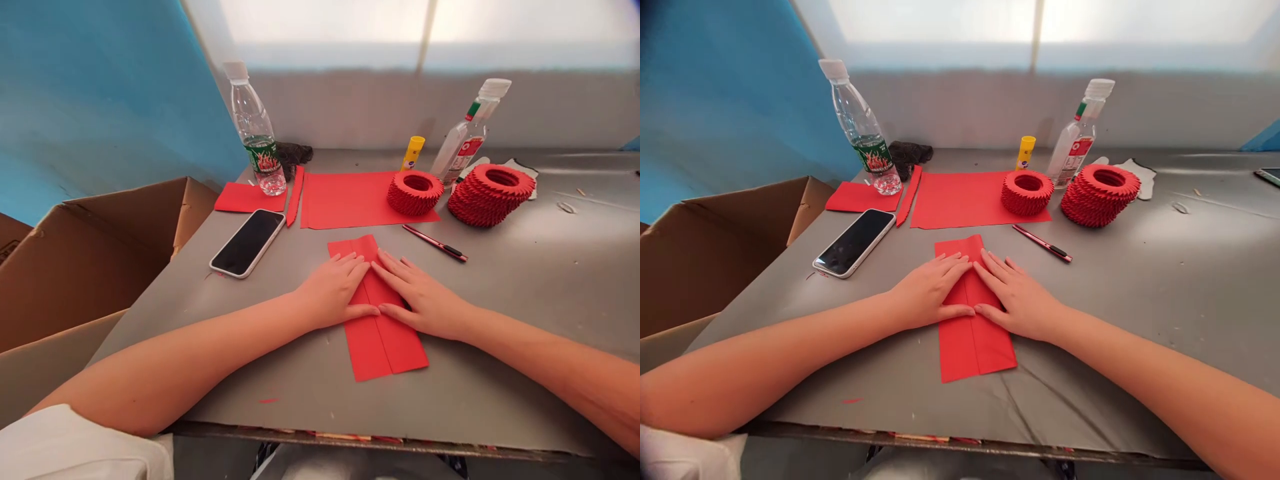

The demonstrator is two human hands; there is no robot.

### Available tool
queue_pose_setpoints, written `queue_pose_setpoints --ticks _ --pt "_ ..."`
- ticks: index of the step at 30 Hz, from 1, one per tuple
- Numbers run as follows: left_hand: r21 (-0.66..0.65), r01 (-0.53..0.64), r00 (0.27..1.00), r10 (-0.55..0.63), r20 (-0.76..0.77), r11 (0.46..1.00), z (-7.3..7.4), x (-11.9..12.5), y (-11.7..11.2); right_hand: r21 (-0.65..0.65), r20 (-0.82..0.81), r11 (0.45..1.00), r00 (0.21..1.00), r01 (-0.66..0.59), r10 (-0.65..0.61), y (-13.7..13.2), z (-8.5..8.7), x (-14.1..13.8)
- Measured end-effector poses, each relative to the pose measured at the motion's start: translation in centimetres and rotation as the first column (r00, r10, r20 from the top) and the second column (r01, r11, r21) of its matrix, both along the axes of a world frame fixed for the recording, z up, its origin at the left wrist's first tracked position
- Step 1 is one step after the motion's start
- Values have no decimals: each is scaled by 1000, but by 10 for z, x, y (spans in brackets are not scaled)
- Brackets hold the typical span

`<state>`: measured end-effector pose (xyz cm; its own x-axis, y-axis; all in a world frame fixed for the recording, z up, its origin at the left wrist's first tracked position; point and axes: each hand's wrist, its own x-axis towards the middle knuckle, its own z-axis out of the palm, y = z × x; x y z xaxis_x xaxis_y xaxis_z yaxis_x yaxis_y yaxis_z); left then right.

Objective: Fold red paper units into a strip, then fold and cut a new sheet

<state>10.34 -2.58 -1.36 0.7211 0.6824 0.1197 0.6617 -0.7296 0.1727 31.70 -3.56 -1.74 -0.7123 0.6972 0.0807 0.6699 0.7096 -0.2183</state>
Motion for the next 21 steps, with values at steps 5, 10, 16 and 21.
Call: queue_pose_setpoints --ticks 5,10,16,21 --pt "10 -22 1000 22 -17 1000 -3 1 -3 9 47 999 998 -46 46 1 2 5" --pt "-38 -35 999 33 -36 999 -2 1 -4 28 89 999 995 -36 34 2 0 3" --pt "-103 -64 996 58 -65 993 2 2 -4 99 73 995 997 -17 9 -3 -2 4" --pt "-139 -47 997 37 -71 989 3 0 0 94 66 994 997 -53 47 -10 0 7"
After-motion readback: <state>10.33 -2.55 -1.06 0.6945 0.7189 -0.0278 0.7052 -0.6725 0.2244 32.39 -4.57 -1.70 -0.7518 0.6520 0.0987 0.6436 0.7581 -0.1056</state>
